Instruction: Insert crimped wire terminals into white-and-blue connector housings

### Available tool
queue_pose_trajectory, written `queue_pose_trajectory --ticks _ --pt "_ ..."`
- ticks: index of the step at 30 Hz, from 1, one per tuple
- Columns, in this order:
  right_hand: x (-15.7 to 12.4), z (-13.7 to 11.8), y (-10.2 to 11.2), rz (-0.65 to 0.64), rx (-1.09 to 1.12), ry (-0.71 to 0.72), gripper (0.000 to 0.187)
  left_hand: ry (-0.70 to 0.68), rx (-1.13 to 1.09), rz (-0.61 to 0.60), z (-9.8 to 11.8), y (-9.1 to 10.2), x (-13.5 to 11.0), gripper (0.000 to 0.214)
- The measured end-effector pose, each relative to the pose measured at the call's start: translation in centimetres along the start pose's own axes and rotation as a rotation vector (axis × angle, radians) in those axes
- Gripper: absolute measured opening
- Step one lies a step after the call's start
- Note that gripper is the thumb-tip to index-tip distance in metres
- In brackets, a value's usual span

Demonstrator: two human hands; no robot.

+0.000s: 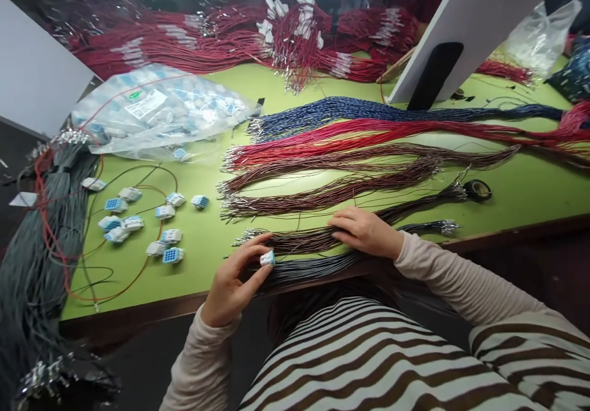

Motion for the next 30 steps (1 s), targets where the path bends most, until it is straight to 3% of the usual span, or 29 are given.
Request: queue_pose_trajectory --ticks 4,10,18,20,23,25,27,30 --pt "0.6 1.6 0.1 -0.036 -0.099 -0.121 0.022 -0.07 0.102 -0.038 0.4 -0.3 0.2 0.021" --pt "3.0 1.9 -1.0 -0.039 -0.075 -0.046 0.038 -0.109 0.18 -0.027 0.8 -0.7 0.1 0.022" --pt "9.0 -2.5 -3.8 -0.296 -0.061 0.18 0.024 -0.114 0.237 -0.03 0.3 -0.4 0.0 0.022" --pt "10.6 -3.1 -4.7 -0.304 -0.095 0.108 0.031 -0.097 0.281 -0.031 0.0 -0.2 0.0 0.024" --pt "12.3 -3.4 -5.8 -0.249 -0.137 -0.115 0.036 -0.09 0.328 -0.05 -0.5 -0.1 0.1 0.027" --pt "12.6 -3.7 -6.0 -0.207 -0.126 -0.185 0.037 -0.112 0.336 -0.058 -0.5 0.0 0.0 0.028" --pt "12.0 -3.9 -5.4 -0.182 -0.087 -0.167 0.038 -0.126 0.347 -0.053 -0.5 0.0 -0.1 0.028" --pt "8.7 -2.9 -2.8 -0.137 -0.035 -0.069 0.036 -0.116 0.349 -0.02 -0.3 0.0 -0.3 0.028"
Point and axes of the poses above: each hand's wrist, its own x-axis towards the middle knuckle, its own y-axis out of the back of the hand, z = x × y, the point moved 4 cm from there along x, towards the middle knuckle, and after that the axes turned 2 degrees about -x, right-handed, at the moved point
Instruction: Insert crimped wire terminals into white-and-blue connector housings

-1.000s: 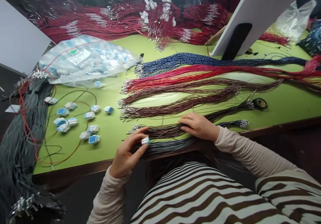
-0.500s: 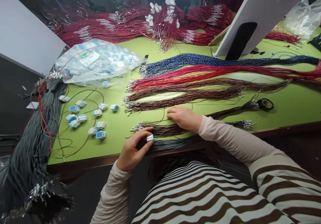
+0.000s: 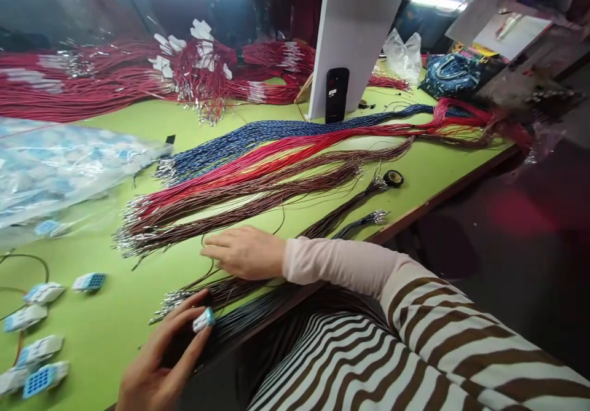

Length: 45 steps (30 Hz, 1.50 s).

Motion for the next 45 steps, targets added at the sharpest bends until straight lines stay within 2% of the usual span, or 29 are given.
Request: queue_pose_trajectory --ticks 3,6,8,11,15,17,19,22,26,29,31,34,37,39,42,45 --pt "-6.3 3.7 2.7 0.022 0.019 0.0 0.031 0.015 -0.035 0.036 0.4 0.0 -0.1 0.027" --pt "-12.0 8.5 4.6 0.046 -0.045 -0.19 0.027 -0.036 -0.078 0.05 0.9 0.0 0.0 0.025" --pt "-13.5 10.5 4.6 -0.005 -0.125 -0.266 0.024 -0.082 -0.086 0.05 1.2 0.0 0.2 0.024" --pt "-11.6 10.0 3.2 -0.085 -0.168 -0.164 0.024 -0.102 -0.06 0.039 1.5 -0.1 0.4 0.023" --pt "-5.5 4.9 1.0 -0.13 -0.107 0.161 0.026 -0.111 -0.036 0.047 2.0 -0.3 0.4 0.023" --pt "-2.7 2.5 0.0 -0.14 -0.093 0.255 0.027 -0.118 -0.027 0.055 2.1 -0.4 0.3 0.023" --pt "-0.3 1.0 -0.7 -0.132 -0.111 0.256 0.029 -0.124 -0.02 0.062 2.1 -0.4 0.1 0.023" --pt "2.2 0.3 -1.4 -0.132 -0.122 0.196 0.029 -0.115 -0.008 0.053 2.1 -0.1 0.1 0.023" --pt "3.3 0.7 -2.0 -0.137 -0.117 0.206 0.03 -0.149 0.031 -0.014 1.6 0.3 1.9 0.024" --pt "2.5 1.1 -1.7 -0.114 -0.145 0.212 0.032 -0.217 0.12 -0.096 0.9 -0.4 3.8 0.028" --pt "1.4 1.8 -1.0 -0.062 -0.18 0.205 0.033 -0.235 0.196 -0.103 0.2 -0.9 4.5 0.032" --pt "-1.3 4.2 0.6 0.001 -0.189 0.156 0.042 -0.232 0.327 -0.029 -0.6 -1.2 4.6 0.033" --pt "-4.8 8.5 2.3 0.005 -0.146 0.058 0.056 -0.23 0.425 0.061 -0.6 -0.9 4.2 0.029" --pt "-7.4 11.7 3.4 0.008 -0.126 -0.037 0.062 -0.237 0.449 0.074 -0.3 -0.8 4.1 0.026" --pt "-11.0 15.7 4.6 0.039 -0.136 -0.158 0.055 -0.243 0.453 0.055 -0.1 -0.9 4.1 0.022" --pt "-14.3 18.2 5.2 0.107 -0.162 -0.273 0.051 -0.229 0.432 0.031 -0.3 -0.9 4.2 0.022"
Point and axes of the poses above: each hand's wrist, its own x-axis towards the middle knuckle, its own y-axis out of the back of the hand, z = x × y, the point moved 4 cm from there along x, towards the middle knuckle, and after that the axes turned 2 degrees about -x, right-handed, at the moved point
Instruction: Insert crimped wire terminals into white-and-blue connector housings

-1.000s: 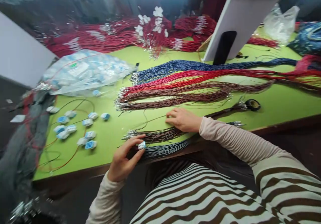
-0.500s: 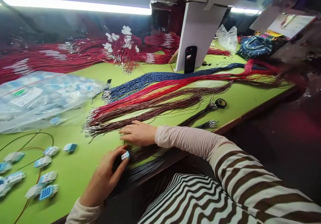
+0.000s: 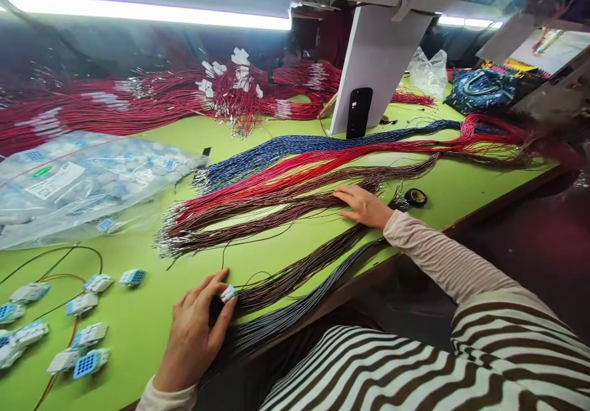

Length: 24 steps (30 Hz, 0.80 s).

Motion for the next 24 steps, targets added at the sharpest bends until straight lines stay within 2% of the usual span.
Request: queue_pose_trajectory --ticks 4,6,10,14,16,19,21,24 --pt "-2.7 2.5 0.7 0.026 0.017 -0.144 0.051 0.012 -0.031 -0.021 -0.3 -0.1 -0.1 0.021" --pt "-3.5 3.6 1.1 0.043 0.073 -0.194 0.046 0.006 -0.018 -0.031 -0.4 -0.2 -0.1 0.021" --pt "-4.0 6.6 1.8 0.101 0.076 -0.37 0.034 -0.012 0.018 -0.041 -0.7 0.0 0.2 0.023" --pt "-3.6 10.0 1.6 0.032 -0.019 -0.509 0.04 -0.093 0.09 -0.092 -2.2 0.0 0.0 0.025" --pt "-3.1 11.4 1.5 -0.027 -0.029 -0.509 0.045 -0.121 0.135 -0.113 -3.1 0.0 -0.2 0.03" --pt "-2.0 13.3 1.5 -0.128 -0.002 -0.467 0.051 -0.082 0.138 -0.115 -3.3 0.6 0.7 0.046" --pt "-1.1 14.2 1.6 -0.203 0.025 -0.38 0.057 -0.109 0.087 -0.099 -1.9 1.1 2.6 0.053" --pt "0.2 15.3 1.8 -0.278 0.032 -0.206 0.066 -0.289 0.003 -0.098 2.4 0.7 7.2 0.049"
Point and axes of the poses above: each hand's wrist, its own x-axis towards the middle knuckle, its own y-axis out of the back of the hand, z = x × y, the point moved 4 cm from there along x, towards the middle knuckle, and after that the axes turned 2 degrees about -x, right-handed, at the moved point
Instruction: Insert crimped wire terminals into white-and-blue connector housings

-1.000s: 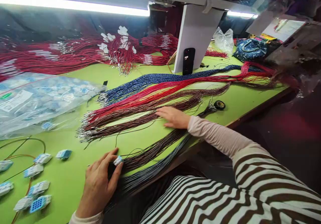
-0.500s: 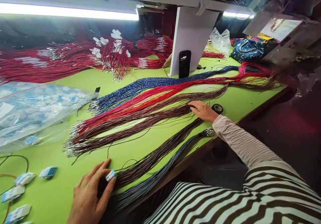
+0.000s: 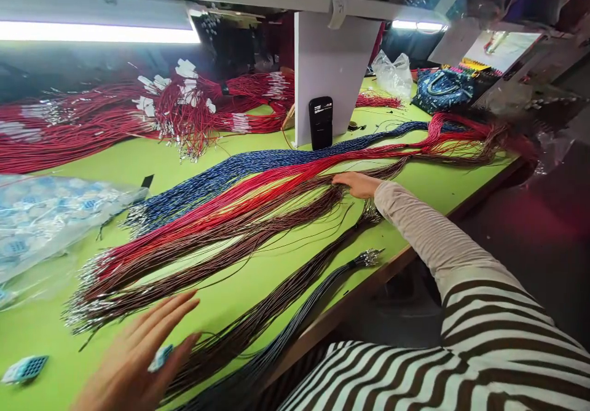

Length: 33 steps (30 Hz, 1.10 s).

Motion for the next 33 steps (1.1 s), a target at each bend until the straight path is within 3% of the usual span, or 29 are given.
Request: queue_pose_trajectory --ticks 3,6,8,11,14,18,22,25,29,33 --pt "0.7 0.8 0.7 0.034 -0.03 0.054 0.064 -0.156 -0.057 -0.04 3.1 -2.0 6.9 0.042" --pt "0.5 1.2 1.0 0.091 -0.105 0.036 0.06 -0.271 -0.086 -0.111 6.0 -6.0 13.4 0.035" --pt "0.1 1.6 0.9 0.097 -0.191 -0.022 0.066 -0.285 -0.045 -0.186 7.4 -9.2 17.0 0.04" --pt "0.2 2.4 0.8 0.066 -0.256 -0.097 0.071 -0.18 0.094 -0.276 8.3 -12.9 20.4 0.057" --pt "1.2 3.6 1.4 0.11 -0.128 -0.135 0.058 -0.189 0.168 -0.305 8.6 -14.7 20.7 0.054" --pt "3.2 5.2 2.1 0.28 0.058 -0.287 0.038 -0.355 0.166 -0.269 8.6 -14.8 19.0 0.041" --pt "5.2 5.5 0.9 0.216 0.059 -0.388 0.037 -0.435 0.12 -0.317 8.6 -14.5 18.8 0.038" --pt "5.4 5.1 0.5 0.144 0.074 -0.343 0.042 -0.34 0.11 -0.326 8.3 -14.5 20.0 0.044" --pt "3.4 3.2 2.1 0.125 -0.045 -0.271 0.05 -0.167 0.095 -0.348 8.1 -15.1 21.6 0.065" --pt "1.0 -1.3 4.0 0.234 -0.175 -0.059 0.045 -0.18 0.089 -0.367 8.8 -15.3 22.0 0.046"
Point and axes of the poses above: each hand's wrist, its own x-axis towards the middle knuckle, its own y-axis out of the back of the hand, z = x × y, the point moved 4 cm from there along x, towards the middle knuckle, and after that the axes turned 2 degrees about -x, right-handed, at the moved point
